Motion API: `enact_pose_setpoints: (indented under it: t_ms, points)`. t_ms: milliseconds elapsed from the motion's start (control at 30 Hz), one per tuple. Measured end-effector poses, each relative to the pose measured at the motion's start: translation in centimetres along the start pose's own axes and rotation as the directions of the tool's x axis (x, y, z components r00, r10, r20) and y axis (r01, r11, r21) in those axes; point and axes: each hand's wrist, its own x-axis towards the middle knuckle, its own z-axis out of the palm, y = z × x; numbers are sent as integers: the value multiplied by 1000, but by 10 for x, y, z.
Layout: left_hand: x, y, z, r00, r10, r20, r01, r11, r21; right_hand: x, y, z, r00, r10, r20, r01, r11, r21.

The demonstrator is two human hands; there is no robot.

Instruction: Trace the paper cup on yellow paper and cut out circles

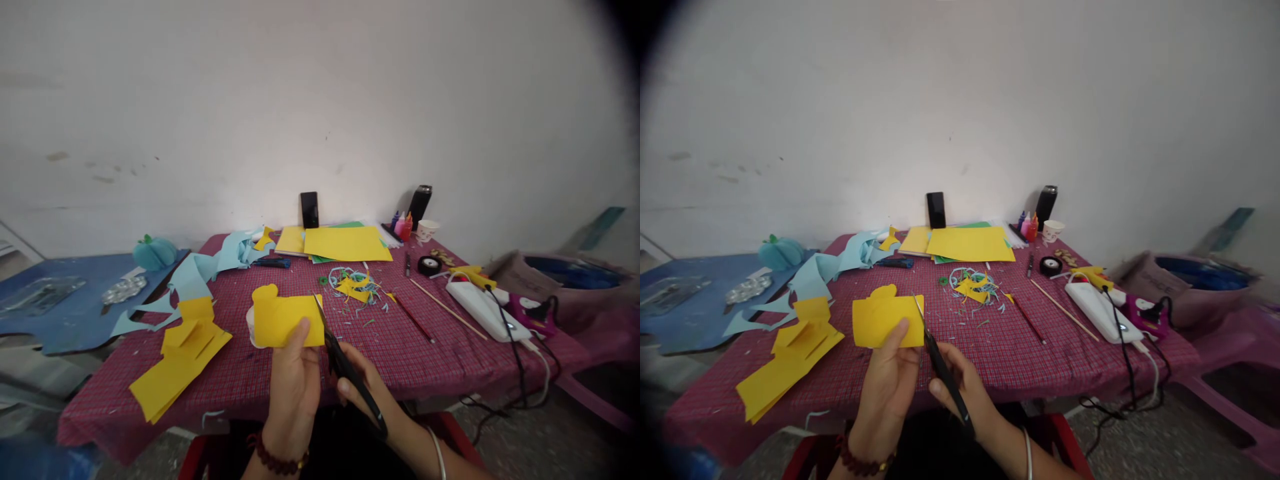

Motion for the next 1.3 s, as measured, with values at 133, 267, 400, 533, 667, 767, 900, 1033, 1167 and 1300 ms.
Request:
enact_pose_setpoints:
  t_ms: [133, 267, 400, 533, 667, 767, 900, 1033, 1167, 1300]
  points:
    - [0, 1, -1, 999, -32, 5, 32, 999, -30, -3, 5, 0, 999, 26, -19, -26, 1000, 14]
    - [-1, 1, 0, 997, -75, -17, 74, 996, -40, -4, 6, 2, 1000, -2, -10, 3, 997, 79]
    - [-3, 2, 2, 997, -82, 1, 82, 996, -45, -9, 7, 1, 1000, 6, 0, -6, 994, 113]
    - [-3, 4, 4, 998, -55, 7, 55, 997, -45, -13, 13, -4, 998, 60, 16, -62, 991, 117]
    - [0, 6, 1, 1000, 3, 20, -3, 1000, 1, -15, 7, -12, 993, 86, 80, -92, 993, 74]
    - [0, 4, -3, 997, 45, 67, -49, 997, 65, -15, -5, -18, 983, 78, 164, -82, 996, 17]
    - [-3, -1, -8, 998, 19, 59, -27, 991, 135, -15, -16, -22, 975, 96, 198, -97, 995, -3]
    - [-8, -7, -10, 999, -34, 24, 31, 990, 141, -16, -13, -22, 982, 98, 163, -98, 995, -7]
    - [-9, -10, -10, 998, -66, 13, 64, 987, 144, -17, -8, -22, 986, 97, 132, -98, 995, 1]
    - [-10, -11, -8, 996, -78, 45, 69, 984, 163, -18, -6, -23, 990, 88, 106, -89, 996, 7]
